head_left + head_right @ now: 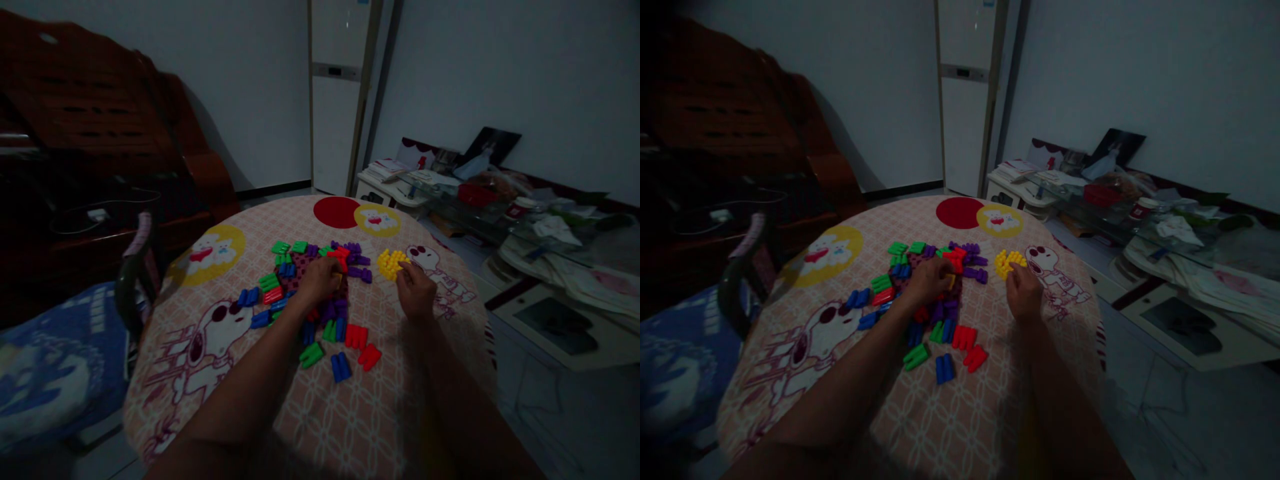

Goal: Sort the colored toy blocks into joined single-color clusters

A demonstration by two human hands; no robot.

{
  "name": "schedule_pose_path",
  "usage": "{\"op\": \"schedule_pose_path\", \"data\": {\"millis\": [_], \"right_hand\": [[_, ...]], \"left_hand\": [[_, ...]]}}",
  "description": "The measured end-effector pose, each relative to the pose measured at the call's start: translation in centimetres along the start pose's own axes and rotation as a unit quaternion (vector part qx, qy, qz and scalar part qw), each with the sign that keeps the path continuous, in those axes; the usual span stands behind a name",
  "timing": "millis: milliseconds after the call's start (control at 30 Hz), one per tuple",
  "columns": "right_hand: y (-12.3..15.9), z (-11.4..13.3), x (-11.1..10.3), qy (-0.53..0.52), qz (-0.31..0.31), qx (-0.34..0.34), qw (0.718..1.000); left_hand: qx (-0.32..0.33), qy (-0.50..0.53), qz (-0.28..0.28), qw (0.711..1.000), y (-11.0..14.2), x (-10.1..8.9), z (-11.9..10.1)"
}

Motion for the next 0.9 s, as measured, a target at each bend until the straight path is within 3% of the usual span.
{"op": "schedule_pose_path", "data": {"millis": [133,200,300,433,533,667,800,900], "right_hand": [[1.4,5.1,1.9,-0.077,0.117,-0.137,0.981],[2.2,6.7,2.5,-0.088,0.141,-0.185,0.969],[2.8,7.5,3.0,-0.086,0.146,-0.204,0.964],[2.7,7.4,3.1,-0.081,0.138,-0.185,0.97],[1.8,6.1,2.4,-0.078,0.11,-0.14,0.981],[0.1,1.8,0.6,-0.057,0.084,-0.042,0.994],[-1.0,-2.8,-0.8,-0.027,0.137,0.043,0.989],[-1.1,-4.3,-1.0,0.013,0.182,0.072,0.981]], "left_hand": [[-0.017,0.206,0.012,0.978,-0.1,0.1,-0.7],[-0.033,0.287,0.026,0.957,0.0,0.7,-0.9],[-0.056,0.344,0.048,0.936,0.2,1.7,-0.9],[-0.059,0.354,0.075,0.93,0.4,2.4,-0.7],[-0.054,0.348,0.073,0.933,0.2,2.2,-0.6],[-0.02,0.298,0.041,0.953,-0.2,1.1,-0.3],[-0.008,0.291,0.023,0.956,-0.6,-0.6,0.7],[-0.026,0.273,-0.015,0.961,-0.8,-2.4,2.3]]}}
Point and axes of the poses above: each hand's wrist, its own y-axis away from the middle knuckle, its own x-axis out of the palm, z = x × y, the point moved 5 cm from there along -y, towards the middle knuckle, and after that the axes turned 5 degrees about y, right-handed, at the moved point
